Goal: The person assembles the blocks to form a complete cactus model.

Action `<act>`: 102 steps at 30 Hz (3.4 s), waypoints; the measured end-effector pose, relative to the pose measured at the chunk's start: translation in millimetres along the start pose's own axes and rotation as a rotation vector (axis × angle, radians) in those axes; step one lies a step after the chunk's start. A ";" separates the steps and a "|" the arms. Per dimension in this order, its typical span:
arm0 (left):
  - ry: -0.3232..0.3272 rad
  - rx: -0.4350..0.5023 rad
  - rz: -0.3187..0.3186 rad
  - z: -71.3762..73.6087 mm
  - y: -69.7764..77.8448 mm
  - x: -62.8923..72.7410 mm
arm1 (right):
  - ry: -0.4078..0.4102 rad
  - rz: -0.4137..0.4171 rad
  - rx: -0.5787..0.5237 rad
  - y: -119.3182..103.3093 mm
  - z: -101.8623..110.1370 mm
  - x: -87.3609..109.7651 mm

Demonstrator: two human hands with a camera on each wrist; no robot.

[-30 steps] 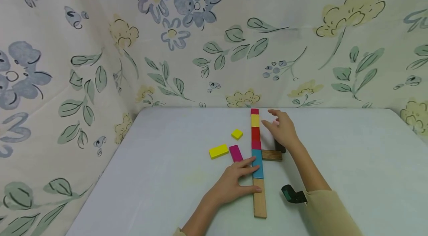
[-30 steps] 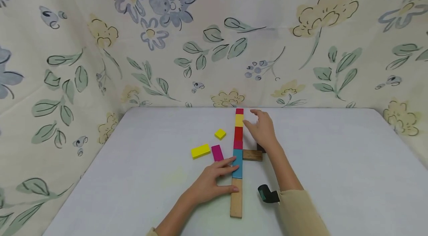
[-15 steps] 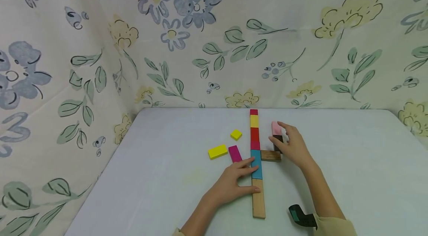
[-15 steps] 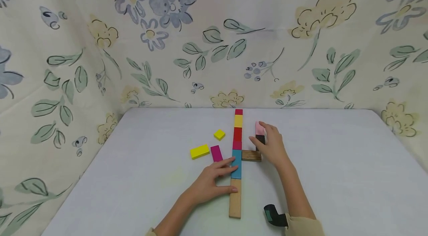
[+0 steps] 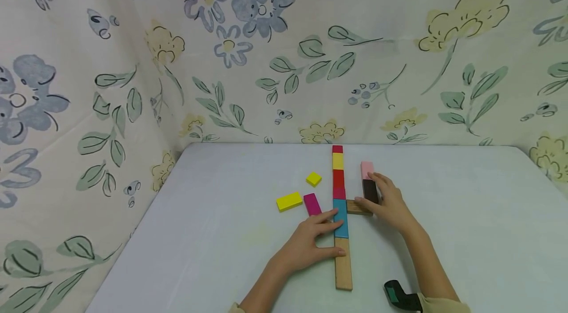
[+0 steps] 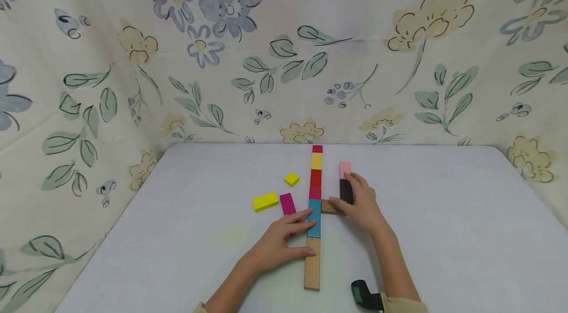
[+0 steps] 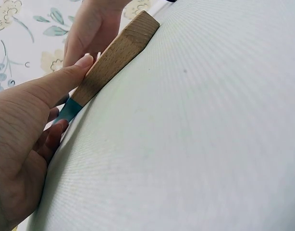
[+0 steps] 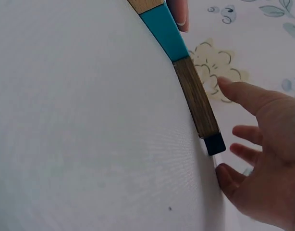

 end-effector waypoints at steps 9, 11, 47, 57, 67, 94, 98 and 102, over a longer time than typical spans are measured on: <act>0.005 -0.006 -0.012 0.5 1.0 0.1 | -0.006 0.011 -0.003 3.4 -4.2 4.4; 0.004 -0.002 -0.011 0.4 1.4 -0.2 | -0.008 0.011 0.006 4.9 -4.1 4.6; 0.259 0.093 0.067 58.3 -2.7 11.8 | -0.047 -0.038 -0.007 3.2 -3.9 3.8; 0.501 0.090 0.114 74.8 -19.9 16.2 | -0.044 -0.036 -0.002 2.7 -2.9 3.9; 0.545 0.092 0.220 66.4 -35.7 8.8 | -0.047 -0.035 -0.005 2.9 -2.8 4.3; 0.562 0.158 0.248 68.4 -40.5 8.4 | -0.038 -0.028 -0.020 3.4 -3.7 5.5; 0.544 0.184 0.196 72.4 -36.7 8.5 | -0.035 -0.027 -0.021 3.2 -3.9 5.5; 0.478 0.218 0.156 73.7 -33.1 3.1 | -0.037 -0.030 -0.016 3.1 -3.8 4.9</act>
Point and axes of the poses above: each hand's wrist, its own x-axis away from the middle knuckle, its own z-axis out of the back of the hand, y = z × x, the point moved 3 cm from there along -x, towards the middle knuckle, and after that the axes turned 13 degrees about z, right-handed, at the moved point
